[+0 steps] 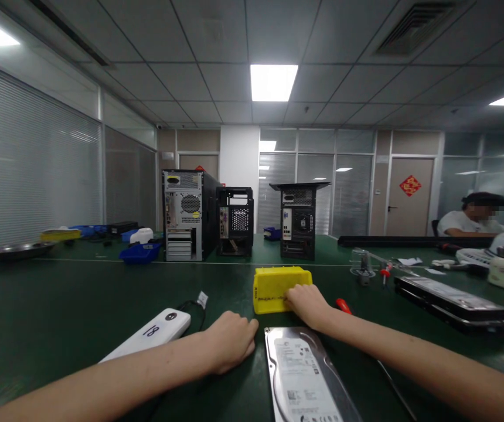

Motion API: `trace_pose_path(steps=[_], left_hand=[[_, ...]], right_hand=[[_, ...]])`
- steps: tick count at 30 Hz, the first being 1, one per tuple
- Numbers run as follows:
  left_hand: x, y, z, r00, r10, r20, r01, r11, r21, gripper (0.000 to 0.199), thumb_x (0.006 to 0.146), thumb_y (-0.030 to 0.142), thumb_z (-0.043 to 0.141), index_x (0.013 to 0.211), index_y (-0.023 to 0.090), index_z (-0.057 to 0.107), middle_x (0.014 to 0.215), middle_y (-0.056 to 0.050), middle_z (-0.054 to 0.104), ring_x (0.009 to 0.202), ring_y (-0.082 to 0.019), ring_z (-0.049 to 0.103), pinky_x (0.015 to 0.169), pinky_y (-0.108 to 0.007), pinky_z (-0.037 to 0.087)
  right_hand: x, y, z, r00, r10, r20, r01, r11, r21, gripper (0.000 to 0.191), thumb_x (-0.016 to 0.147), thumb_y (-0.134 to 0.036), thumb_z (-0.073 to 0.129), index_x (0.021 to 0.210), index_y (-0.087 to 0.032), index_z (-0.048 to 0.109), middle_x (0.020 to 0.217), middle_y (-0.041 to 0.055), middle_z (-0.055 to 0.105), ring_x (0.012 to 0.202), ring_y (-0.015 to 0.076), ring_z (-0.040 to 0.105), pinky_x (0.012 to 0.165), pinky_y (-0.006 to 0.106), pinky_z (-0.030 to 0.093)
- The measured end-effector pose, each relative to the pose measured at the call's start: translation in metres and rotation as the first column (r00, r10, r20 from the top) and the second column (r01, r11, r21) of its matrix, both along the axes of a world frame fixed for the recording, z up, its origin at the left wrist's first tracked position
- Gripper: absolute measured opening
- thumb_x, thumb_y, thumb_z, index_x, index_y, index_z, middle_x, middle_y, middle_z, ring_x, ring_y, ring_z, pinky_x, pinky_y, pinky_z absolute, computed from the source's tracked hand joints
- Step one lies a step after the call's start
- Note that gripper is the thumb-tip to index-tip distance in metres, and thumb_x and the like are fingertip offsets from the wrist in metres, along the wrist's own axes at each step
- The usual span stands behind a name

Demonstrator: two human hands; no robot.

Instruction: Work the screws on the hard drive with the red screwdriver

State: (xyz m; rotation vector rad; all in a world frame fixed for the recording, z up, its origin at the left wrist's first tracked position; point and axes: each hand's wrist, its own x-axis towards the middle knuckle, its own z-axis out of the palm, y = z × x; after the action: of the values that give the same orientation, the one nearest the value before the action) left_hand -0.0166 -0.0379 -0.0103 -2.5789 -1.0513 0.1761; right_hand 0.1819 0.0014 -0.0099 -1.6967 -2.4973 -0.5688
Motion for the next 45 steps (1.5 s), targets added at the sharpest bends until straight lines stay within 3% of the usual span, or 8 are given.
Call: trace_pose_path(steps=[21, 26, 32, 45], left_hand=[[0.002, -0.002, 0.001, 0.999, 0.04, 0.011, -0.04, 0.998, -0.039, 0.025, 0.086, 0.022, 0.032, 0.095, 0.013, 0.053, 0.08, -0.012, 0.065, 0.07, -0.028, 0.063, 0.06, -0.04, 0.049], [0.002, -0.002, 0.001, 0.999, 0.04, 0.014, -0.039, 0.998, -0.046, 0.025, 0.086, 0.023, 0.032, 0.096, 0.014, 0.053, 0.081, -0.011, 0.065, 0.07, -0.026, 0.063, 0.06, -0.039, 0.049], [0.002, -0.002, 0.001, 0.999, 0.038, 0.004, -0.037, 0.999, -0.038, 0.025, 0.085, 0.023, 0.032, 0.096, 0.013, 0.053, 0.081, -0.011, 0.065, 0.069, -0.027, 0.063, 0.059, -0.038, 0.048], [0.0, -0.003, 0.001, 1.0, 0.021, 0.014, -0.021, 1.0, -0.019, 0.025, 0.086, 0.023, 0.031, 0.095, 0.014, 0.053, 0.079, -0.011, 0.065, 0.067, -0.025, 0.063, 0.059, -0.036, 0.049]], right_hand=[[0.02, 0.012, -0.004, 0.988, -0.052, -0.146, 0.039, 0.995, -0.096, 0.029, 0.083, -0.02, 0.041, 0.099, -0.015, 0.063, 0.097, 0.0137, 0.066, 0.091, 0.025, 0.062, 0.072, 0.032, 0.046], [0.02, 0.015, -0.002, 0.983, -0.028, -0.184, 0.003, 0.991, -0.133, 0.032, 0.082, -0.022, 0.043, 0.107, -0.016, 0.06, 0.101, 0.0138, 0.065, 0.094, 0.0235, 0.062, 0.074, 0.029, 0.045], [0.011, 0.015, 0.0, 0.978, 0.054, -0.203, -0.084, 0.986, -0.142, 0.03, 0.081, -0.025, 0.044, 0.103, -0.021, 0.063, 0.1, 0.0094, 0.066, 0.092, 0.0222, 0.062, 0.075, 0.028, 0.045], [0.017, 0.015, 0.003, 0.984, 0.062, -0.166, -0.081, 0.99, -0.114, 0.031, 0.081, -0.026, 0.045, 0.105, -0.022, 0.063, 0.103, 0.0099, 0.066, 0.096, 0.0236, 0.061, 0.077, 0.029, 0.045]])
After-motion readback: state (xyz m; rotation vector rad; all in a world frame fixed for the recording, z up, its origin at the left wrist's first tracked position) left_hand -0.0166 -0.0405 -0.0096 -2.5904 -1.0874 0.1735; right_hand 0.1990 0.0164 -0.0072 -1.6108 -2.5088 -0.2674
